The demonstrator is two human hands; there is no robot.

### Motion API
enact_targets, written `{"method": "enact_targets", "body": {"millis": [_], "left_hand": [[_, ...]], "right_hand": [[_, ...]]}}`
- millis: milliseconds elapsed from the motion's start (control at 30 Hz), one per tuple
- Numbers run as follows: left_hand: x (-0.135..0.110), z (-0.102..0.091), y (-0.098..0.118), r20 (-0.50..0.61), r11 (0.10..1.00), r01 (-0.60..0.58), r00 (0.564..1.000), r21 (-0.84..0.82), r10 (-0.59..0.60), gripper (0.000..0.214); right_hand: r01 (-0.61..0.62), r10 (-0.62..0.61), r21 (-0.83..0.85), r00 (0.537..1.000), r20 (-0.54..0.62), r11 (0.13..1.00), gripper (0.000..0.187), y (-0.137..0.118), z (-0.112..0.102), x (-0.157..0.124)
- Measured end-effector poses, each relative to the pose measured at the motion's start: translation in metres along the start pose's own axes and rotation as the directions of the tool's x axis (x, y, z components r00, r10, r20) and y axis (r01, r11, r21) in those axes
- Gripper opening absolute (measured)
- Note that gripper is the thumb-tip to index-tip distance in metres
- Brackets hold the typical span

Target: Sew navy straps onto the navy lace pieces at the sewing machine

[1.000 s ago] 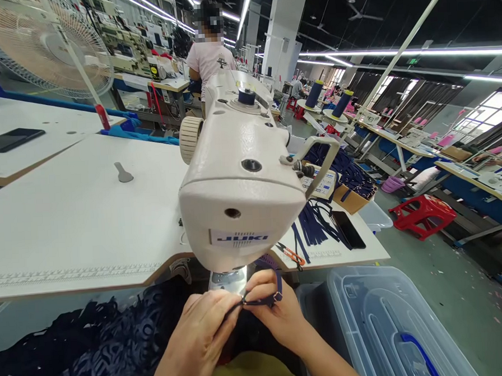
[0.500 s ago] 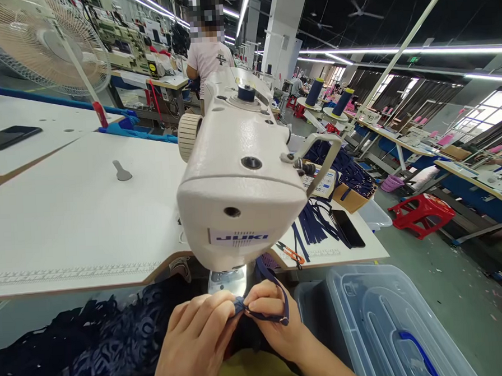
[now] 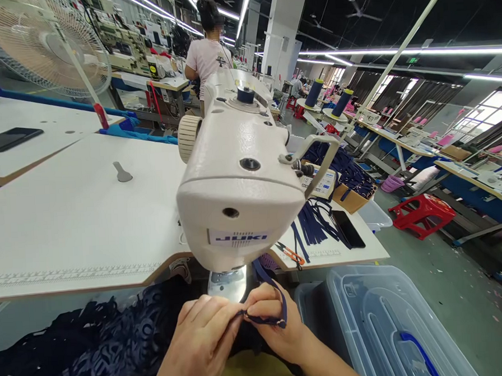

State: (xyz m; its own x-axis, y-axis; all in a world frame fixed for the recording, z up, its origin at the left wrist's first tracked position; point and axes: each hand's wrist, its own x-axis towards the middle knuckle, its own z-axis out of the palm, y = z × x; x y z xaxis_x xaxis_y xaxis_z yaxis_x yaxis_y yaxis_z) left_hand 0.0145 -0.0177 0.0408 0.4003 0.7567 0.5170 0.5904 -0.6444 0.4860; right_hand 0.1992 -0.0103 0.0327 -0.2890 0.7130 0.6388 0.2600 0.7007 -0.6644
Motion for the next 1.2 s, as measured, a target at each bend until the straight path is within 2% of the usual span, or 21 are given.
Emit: {"method": "enact_targets", "body": {"millis": [100,200,333,467,533,633,700,800,867,933,1033,1100,1200], "left_hand": [[-0.001,0.0,-0.002,0.066,0.996,0.094,0.993,-0.008,-0.093,0.014],[-0.004,0.0,-0.005,0.082,0.984,0.143,0.985,0.102,-0.152,0.019],[-0.005,-0.006,-0.007,0.039,0.945,-0.015,0.999,0.327,0.002,0.025],[-0.005,-0.013,-0.005,-0.147,0.869,0.014,0.987,0.494,0.068,0.03],[-0.005,-0.014,-0.006,-0.209,0.865,-0.04,0.964,0.499,0.165,0.029],[-0.008,-0.01,-0.012,-0.136,0.852,-0.266,0.923,0.451,0.361,0.032],[-0.011,-0.004,-0.02,-0.063,0.827,-0.329,0.915,0.456,0.398,0.031],[-0.018,0.006,-0.031,-0.035,0.81,-0.292,0.933,0.508,0.358,0.038],[-0.023,0.009,-0.033,-0.034,0.808,-0.251,0.948,0.533,0.317,0.052],[-0.025,0.01,-0.031,-0.017,0.816,-0.224,0.961,0.533,0.276,0.057],[-0.025,0.008,-0.026,0.017,0.85,-0.204,0.974,0.485,0.224,0.057],[-0.024,0.009,-0.027,0.009,0.878,-0.178,0.981,0.443,0.195,0.059],[-0.023,0.013,-0.033,-0.032,0.922,-0.158,0.983,0.352,0.181,0.061]], "right_hand": [[-0.2,0.199,0.03,0.98,0.018,0.979,0.017,-0.006,0.002,0.003],[-0.384,0.382,0.024,0.923,0.052,0.923,0.009,-0.009,0.008,0.009],[-0.407,0.409,-0.051,0.912,0.038,0.912,0.008,-0.006,0.015,0.015],[-0.377,0.379,-0.086,0.925,0.011,0.922,0.009,-0.002,0.019,0.018],[-0.375,0.378,-0.087,0.926,0.011,0.923,0.01,-0.001,0.02,0.019],[-0.404,0.405,-0.072,0.914,0.006,0.912,0.013,-0.001,0.02,0.023],[-0.452,0.452,-0.055,0.892,-0.001,0.891,0.019,0.0,0.019,0.027],[-0.548,0.547,-0.004,0.836,0.023,0.837,0.026,0.004,0.017,0.031],[-0.597,0.595,0.048,0.802,0.053,0.801,0.025,0.008,0.016,0.032],[-0.626,0.621,0.103,0.78,0.08,0.773,0.019,0.014,0.014,0.033],[-0.588,0.583,0.176,0.808,0.081,0.79,0.007,0.022,0.012,0.037],[-0.555,0.555,0.157,0.831,0.048,0.817,0.001,0.025,0.01,0.04],[-0.569,0.569,0.047,0.822,0.009,0.821,0.009,0.025,0.009,0.047]]}}
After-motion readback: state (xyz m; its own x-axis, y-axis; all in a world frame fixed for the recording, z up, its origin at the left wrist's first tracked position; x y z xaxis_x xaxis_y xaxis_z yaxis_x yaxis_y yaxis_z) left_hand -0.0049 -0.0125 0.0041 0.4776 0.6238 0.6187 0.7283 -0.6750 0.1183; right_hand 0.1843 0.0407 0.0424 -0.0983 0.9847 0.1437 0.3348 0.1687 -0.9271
